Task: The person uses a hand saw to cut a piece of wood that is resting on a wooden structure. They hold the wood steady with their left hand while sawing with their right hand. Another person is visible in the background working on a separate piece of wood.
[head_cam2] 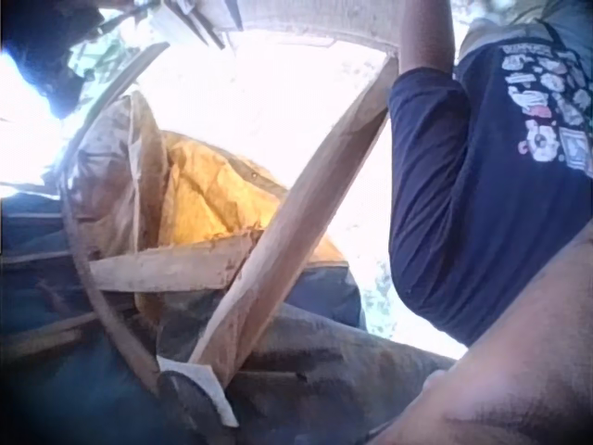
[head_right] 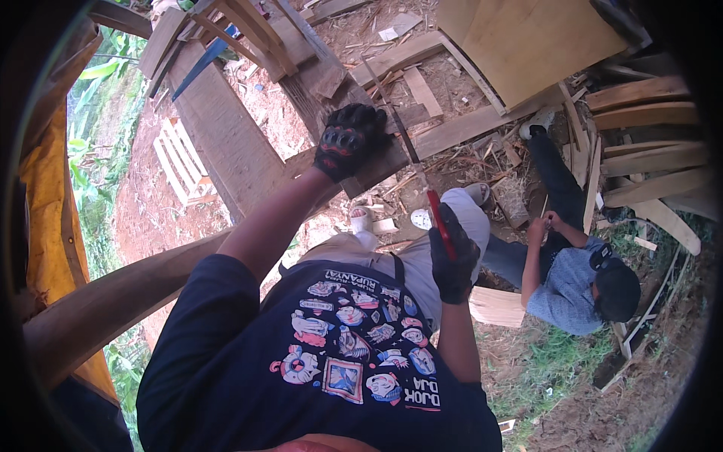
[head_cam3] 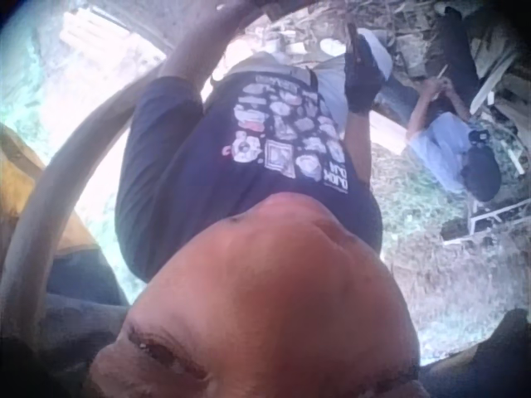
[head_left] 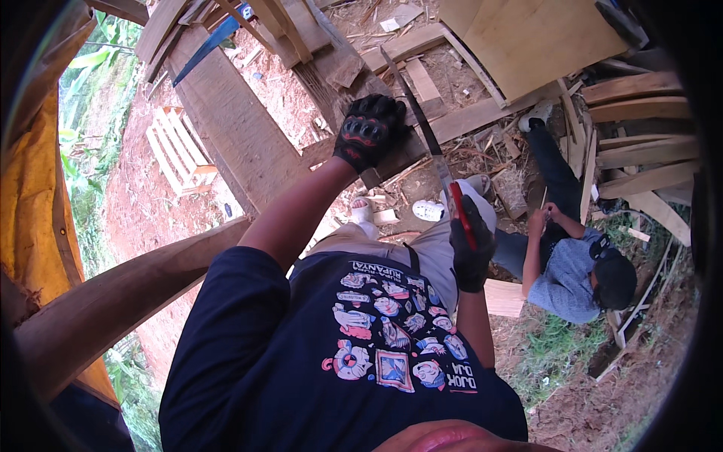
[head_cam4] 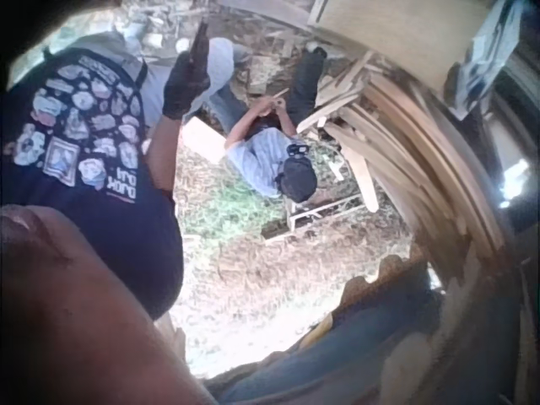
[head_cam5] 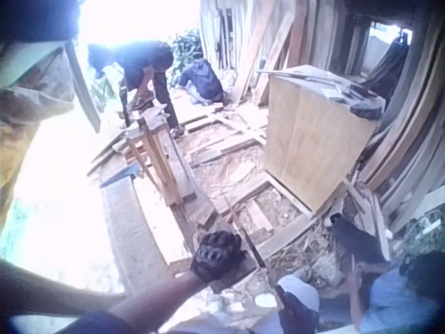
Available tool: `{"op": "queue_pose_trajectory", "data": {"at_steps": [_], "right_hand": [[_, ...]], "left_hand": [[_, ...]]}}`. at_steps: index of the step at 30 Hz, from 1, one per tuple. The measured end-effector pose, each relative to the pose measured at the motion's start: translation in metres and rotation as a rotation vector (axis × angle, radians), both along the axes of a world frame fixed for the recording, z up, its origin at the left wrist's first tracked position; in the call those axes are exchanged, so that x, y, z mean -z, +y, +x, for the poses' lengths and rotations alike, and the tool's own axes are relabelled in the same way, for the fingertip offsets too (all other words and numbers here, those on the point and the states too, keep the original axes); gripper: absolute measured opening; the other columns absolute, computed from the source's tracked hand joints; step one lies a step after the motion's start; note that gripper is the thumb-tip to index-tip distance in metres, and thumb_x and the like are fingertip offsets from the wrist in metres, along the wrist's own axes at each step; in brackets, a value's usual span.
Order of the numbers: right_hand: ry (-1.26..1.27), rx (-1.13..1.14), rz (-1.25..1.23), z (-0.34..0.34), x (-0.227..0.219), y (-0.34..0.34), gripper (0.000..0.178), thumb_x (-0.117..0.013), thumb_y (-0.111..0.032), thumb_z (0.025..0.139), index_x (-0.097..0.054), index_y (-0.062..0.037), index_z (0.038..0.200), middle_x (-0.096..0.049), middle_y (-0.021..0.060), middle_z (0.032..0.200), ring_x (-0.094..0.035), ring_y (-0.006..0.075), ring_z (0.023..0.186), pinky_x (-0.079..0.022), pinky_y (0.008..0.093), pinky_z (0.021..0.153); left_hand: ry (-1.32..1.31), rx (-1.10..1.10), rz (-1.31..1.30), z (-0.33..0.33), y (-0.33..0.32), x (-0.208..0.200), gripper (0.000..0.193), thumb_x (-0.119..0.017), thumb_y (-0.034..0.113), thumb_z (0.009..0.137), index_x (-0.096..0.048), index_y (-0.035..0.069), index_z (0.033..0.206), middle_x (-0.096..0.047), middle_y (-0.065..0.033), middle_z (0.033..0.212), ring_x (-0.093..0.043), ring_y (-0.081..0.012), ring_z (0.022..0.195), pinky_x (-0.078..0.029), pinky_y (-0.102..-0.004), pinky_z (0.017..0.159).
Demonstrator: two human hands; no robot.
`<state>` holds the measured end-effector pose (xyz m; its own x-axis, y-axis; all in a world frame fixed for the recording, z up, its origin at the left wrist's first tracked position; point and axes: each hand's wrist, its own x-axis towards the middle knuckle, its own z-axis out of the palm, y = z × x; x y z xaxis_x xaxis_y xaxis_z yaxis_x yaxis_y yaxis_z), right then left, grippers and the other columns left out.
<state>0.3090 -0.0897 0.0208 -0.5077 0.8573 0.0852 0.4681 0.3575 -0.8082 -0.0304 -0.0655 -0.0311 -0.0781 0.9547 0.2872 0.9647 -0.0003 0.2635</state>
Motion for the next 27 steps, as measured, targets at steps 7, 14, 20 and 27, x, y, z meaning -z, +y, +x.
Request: {"op": "queue_pose_trajectory", "data": {"at_steps": [7,14,20,27], "right_hand": [[-0.1,-0.041,-0.019,-0.018,-0.063,0.009,0.048,-0.076,-0.007,0.101,-0.07,-0.0045,0.149,-0.079,0.021,0.134,-0.08,0.0388,0.117,-0.063,0.0432,0.095],[-0.146,-0.155,0.234,-0.096,-0.056,0.061,0.048,-0.076,-0.008,0.101,-0.07,-0.0072,0.149,-0.079,0.0213,0.132,-0.082,0.0377,0.11,-0.064,0.0451,0.089],[-0.175,-0.184,0.273,-0.075,-0.067,0.065,0.043,-0.077,-0.004,0.099,-0.072,-0.0027,0.143,-0.078,0.0212,0.136,-0.079,0.0375,0.118,-0.065,0.0429,0.093],[-0.224,-0.071,-0.035,-0.035,-0.122,0.032,0.046,-0.075,-0.001,0.1,-0.07,-0.0003,0.147,-0.075,0.0213,0.144,-0.075,0.036,0.13,-0.06,0.0405,0.106]], "left_hand": [[-0.068,0.032,0.102,-0.007,0.001,0.013,0.042,-0.076,0.04,0.093,-0.073,0.012,0.124,-0.07,-0.0133,0.118,-0.068,-0.0377,0.117,-0.055,-0.0538,0.099],[-0.067,-0.014,0.118,-0.004,0.001,0.015,0.033,-0.071,0.029,0.096,-0.073,0.011,0.124,-0.07,-0.013,0.118,-0.068,-0.037,0.117,-0.055,-0.0524,0.098],[-0.115,-0.039,0.096,-0.003,-0.001,0.01,0.031,-0.07,0.028,0.098,-0.074,0.011,0.124,-0.069,-0.0128,0.121,-0.067,-0.0368,0.12,-0.055,-0.0521,0.1],[-0.133,-0.046,0.077,-0.005,-0.001,0.009,0.035,-0.073,0.034,0.097,-0.075,0.01,0.123,-0.068,-0.0138,0.126,-0.065,-0.0367,0.123,-0.053,-0.0515,0.105]]}}
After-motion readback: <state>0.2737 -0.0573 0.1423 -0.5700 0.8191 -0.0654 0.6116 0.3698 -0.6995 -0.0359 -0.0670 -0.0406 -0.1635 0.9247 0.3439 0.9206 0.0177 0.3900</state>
